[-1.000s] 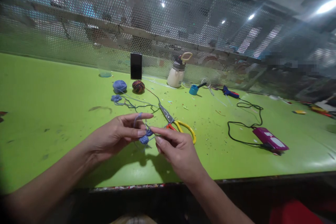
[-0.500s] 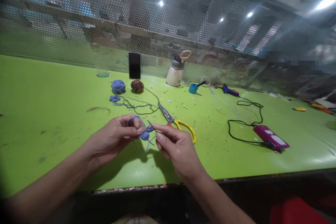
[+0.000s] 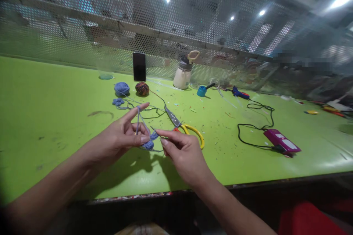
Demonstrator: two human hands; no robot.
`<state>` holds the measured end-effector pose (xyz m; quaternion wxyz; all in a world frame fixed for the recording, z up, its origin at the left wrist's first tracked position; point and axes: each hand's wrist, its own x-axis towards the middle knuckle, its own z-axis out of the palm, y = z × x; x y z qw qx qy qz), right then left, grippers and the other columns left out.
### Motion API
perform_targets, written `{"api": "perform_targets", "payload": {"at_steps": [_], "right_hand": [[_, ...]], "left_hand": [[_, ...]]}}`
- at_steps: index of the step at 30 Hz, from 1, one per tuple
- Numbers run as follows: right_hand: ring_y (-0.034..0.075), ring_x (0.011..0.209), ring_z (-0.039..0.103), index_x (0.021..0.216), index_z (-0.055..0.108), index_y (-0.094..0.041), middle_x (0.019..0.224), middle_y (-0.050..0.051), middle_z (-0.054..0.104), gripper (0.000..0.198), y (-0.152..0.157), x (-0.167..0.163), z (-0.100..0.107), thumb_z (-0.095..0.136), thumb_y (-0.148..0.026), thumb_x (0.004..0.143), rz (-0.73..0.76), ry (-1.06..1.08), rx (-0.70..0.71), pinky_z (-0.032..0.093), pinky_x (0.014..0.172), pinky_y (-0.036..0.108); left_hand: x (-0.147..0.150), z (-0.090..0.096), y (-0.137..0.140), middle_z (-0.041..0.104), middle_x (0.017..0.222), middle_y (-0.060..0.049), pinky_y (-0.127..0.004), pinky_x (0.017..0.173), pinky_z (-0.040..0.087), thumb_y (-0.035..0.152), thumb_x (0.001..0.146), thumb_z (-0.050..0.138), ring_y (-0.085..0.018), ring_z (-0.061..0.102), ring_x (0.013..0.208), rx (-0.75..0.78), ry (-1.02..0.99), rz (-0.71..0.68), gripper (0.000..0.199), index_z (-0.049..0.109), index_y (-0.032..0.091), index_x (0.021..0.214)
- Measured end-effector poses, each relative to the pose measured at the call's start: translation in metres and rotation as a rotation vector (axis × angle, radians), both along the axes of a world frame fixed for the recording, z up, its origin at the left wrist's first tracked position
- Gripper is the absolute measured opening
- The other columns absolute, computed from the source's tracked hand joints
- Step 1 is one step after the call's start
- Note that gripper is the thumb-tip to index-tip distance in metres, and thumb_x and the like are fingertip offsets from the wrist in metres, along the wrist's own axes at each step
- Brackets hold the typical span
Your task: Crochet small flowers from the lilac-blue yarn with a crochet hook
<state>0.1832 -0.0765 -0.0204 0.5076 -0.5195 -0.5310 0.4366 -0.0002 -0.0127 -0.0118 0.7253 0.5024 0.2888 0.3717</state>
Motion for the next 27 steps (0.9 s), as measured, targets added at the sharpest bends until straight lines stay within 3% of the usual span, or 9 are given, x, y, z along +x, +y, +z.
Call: {"api": "perform_targets", "payload": {"at_steps": [4,10,13,21,27], "right_hand": [[0.012,0.056,0.043,0.095,0.082,-0.021,0.064,0.002,0.061,0.023,-0.001,-0.002,0.0022,0.067,-0.021,0.078,-0.045,-0.171,0.122,0.034,0.052,0.026],[0.006,0.043,0.032,0.103,0.078,-0.018,0.052,-0.005,0.05,0.033,0.0035,0.0001,0.0031,0.076,-0.029,0.073,0.106,0.206,-0.22,0.02,0.043,0.022],[0.004,0.04,0.033,0.104,0.077,-0.016,0.052,-0.005,0.053,0.036,0.0057,0.0034,0.0058,0.079,-0.029,0.07,0.121,0.282,-0.279,0.018,0.042,0.021],[0.005,0.043,0.035,0.103,0.078,-0.015,0.053,-0.005,0.052,0.034,0.0055,0.0058,0.006,0.078,-0.028,0.072,0.122,0.2,-0.271,0.018,0.042,0.021],[0.008,0.046,0.035,0.106,0.078,-0.017,0.053,-0.004,0.05,0.035,0.0035,0.0062,0.009,0.074,-0.032,0.075,0.116,0.078,-0.237,0.02,0.043,0.022]], "left_hand": [[0.0004,-0.0024,0.0014,0.065,0.073,0.003,-0.029,0.072,0.045,0.009,0.069,0.078,-0.014,0.06,0.069,0.04,0.074,0.004,0.103,0.021,0.024,0.154],[0.0051,-0.0011,0.0015,0.065,0.073,0.002,-0.029,0.072,0.047,0.007,0.067,0.076,-0.014,0.059,0.069,0.073,0.091,0.021,0.105,0.019,0.017,0.155],[0.0056,-0.0003,0.0009,0.066,0.074,0.002,-0.028,0.072,0.047,0.007,0.068,0.076,-0.014,0.059,0.072,0.075,0.054,0.051,0.102,0.022,0.016,0.154],[0.0008,-0.0019,0.0028,0.066,0.078,0.002,-0.028,0.073,0.048,0.008,0.069,0.079,-0.014,0.061,0.073,0.031,0.067,-0.031,0.104,0.02,0.021,0.154],[0.0032,0.0025,0.0003,0.065,0.073,0.002,-0.029,0.072,0.047,0.016,0.069,0.081,-0.014,0.06,0.069,0.052,0.104,0.007,0.105,0.02,0.019,0.154]]}}
